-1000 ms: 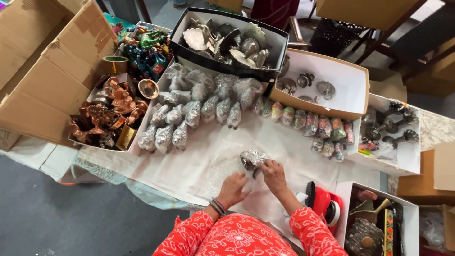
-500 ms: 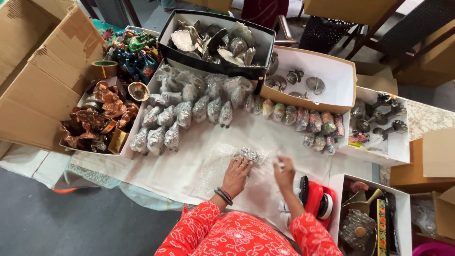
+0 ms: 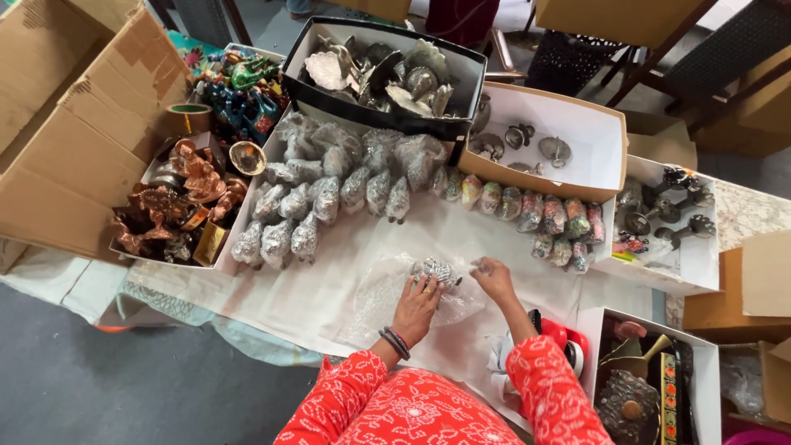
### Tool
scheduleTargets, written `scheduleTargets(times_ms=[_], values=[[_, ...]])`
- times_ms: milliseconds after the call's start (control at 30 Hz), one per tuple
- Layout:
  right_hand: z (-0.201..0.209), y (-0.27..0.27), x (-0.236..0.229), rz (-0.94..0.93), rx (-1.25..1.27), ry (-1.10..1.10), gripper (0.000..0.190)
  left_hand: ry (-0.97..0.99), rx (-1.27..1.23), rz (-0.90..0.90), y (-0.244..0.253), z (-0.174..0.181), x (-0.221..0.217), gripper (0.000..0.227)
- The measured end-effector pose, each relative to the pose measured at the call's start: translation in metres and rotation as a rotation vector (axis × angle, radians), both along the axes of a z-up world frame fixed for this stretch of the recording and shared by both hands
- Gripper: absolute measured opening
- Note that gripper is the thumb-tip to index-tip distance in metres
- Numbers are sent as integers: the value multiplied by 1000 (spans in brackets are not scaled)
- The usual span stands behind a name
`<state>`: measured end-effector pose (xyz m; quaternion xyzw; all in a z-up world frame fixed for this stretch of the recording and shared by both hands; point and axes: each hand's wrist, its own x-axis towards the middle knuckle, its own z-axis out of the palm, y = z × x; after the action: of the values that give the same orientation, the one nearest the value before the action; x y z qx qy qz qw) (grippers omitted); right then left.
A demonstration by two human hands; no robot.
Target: The person wipes a small silver decorative item with a white cloth, then places it on a sheet of bubble wrap. They fold the bubble wrap around the item to enclose it and set the wrapped item aside on the table among other wrapped items.
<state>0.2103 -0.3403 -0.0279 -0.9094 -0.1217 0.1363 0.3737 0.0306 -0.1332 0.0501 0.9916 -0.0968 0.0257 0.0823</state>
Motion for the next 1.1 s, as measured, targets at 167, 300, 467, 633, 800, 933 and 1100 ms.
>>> scheduleTargets(times_ms=[167, 300, 467, 633, 800, 933, 1100], values=[[16, 35, -70, -31, 259, -174, 21, -10, 31, -9, -3, -8, 2, 61], [50, 74, -122, -89, 259, -196, 22, 68, -81, -2, 3, -29, 3, 53], [57, 76, -139, 74, 79, -490, 36, 157, -720, 254, 14, -15, -1, 51], [59, 77, -147, 126, 25, -501, 47, -54, -659, 260, 12, 9, 4, 61], [53, 62, -137, 136, -25, -188, 36, 59, -156, 108, 15, -6, 5, 60], [75, 63, -117, 8, 41, -423, 34, 28, -165, 89, 15, -12, -1, 62], [66, 78, -112, 358, -246, -701, 51, 5, -396, 134, 28, -71, -3, 43]])
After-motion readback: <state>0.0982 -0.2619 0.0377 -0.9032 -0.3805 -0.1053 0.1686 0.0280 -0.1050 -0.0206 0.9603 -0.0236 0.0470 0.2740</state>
